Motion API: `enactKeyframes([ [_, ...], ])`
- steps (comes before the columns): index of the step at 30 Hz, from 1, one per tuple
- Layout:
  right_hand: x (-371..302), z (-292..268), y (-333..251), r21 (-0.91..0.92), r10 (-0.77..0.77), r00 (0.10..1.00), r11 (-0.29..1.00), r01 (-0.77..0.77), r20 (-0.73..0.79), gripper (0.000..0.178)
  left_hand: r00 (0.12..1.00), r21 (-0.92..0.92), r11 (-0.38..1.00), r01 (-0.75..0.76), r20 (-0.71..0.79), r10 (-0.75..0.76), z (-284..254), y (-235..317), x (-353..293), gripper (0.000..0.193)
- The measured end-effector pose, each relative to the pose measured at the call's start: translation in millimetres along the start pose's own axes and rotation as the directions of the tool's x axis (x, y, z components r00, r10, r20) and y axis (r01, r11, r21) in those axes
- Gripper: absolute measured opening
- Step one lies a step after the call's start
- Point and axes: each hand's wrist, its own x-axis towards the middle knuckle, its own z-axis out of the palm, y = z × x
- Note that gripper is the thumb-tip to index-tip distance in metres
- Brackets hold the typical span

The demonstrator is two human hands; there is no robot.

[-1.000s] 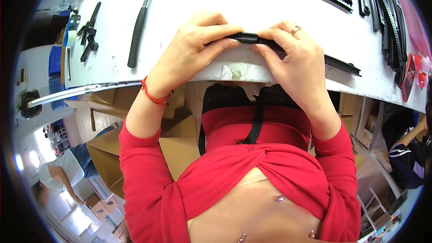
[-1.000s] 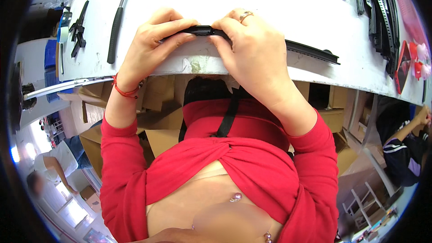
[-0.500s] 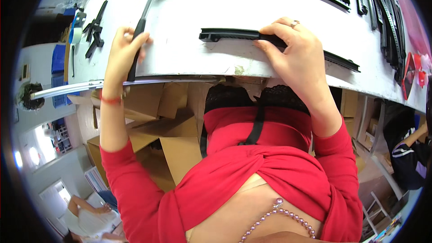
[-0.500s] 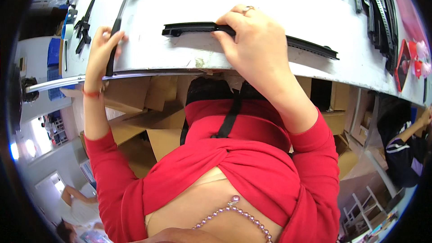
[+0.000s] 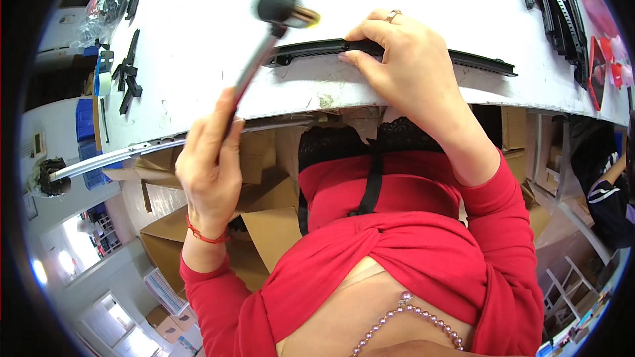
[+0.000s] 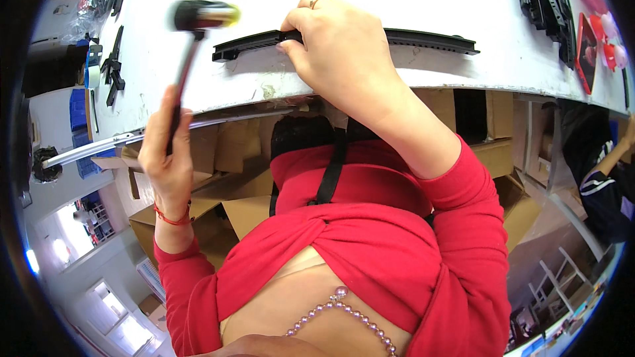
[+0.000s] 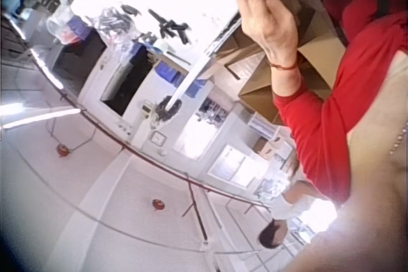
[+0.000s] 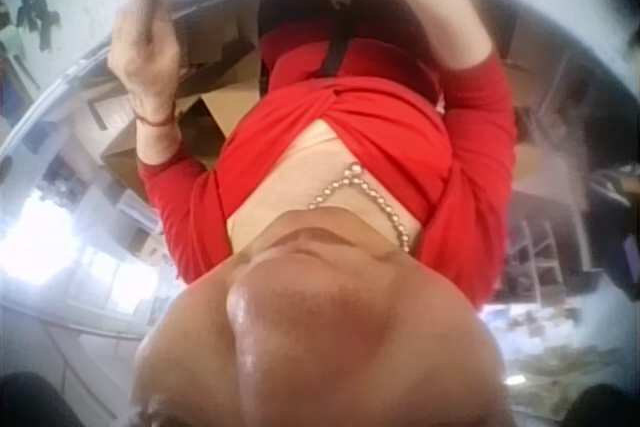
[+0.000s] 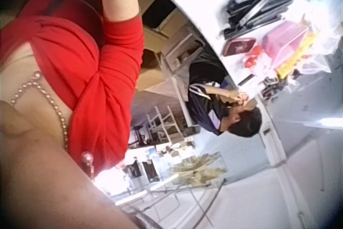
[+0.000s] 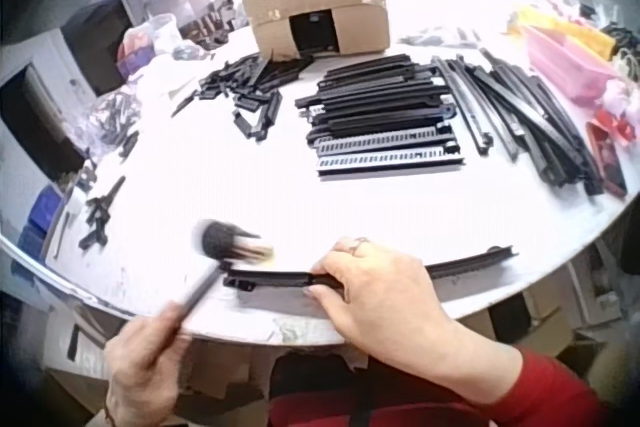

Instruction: Assembling black plastic components using a rubber mallet and hands at a factory workbench.

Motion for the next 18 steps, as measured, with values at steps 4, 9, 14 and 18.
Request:
enactKeyframes([
  [4, 0, -1, -2, -0.006, 0.014, 1.0, 1.0, -0.014, -0.004, 0.014, 0.974, 0.02, 0.998, 0.053, 0.22, -0.056, 4, 4, 1, 0.05],
  [9, -2, 0, -4, -0.02, 0.017, 1.0, 1.0, -0.016, 0.008, 0.014, 0.997, 0.0, 0.999, -0.038, -0.063, 0.038, 3, 0, 3, 0.048],
  [14, 4, 1, -1, -0.03, -0.009, 1.0, 1.0, 0.009, 0.029, 0.014, 0.986, -0.026, 0.997, 0.067, 0.155, -0.062, 5, 0, 5, 0.048],
  [18, 3, 1, 2, -0.011, -0.027, 1.0, 1.0, 0.027, -0.016, 0.016, 0.999, -0.015, 1.0, 0.012, -0.05, -0.013, 3, -1, 1, 0.047],
])
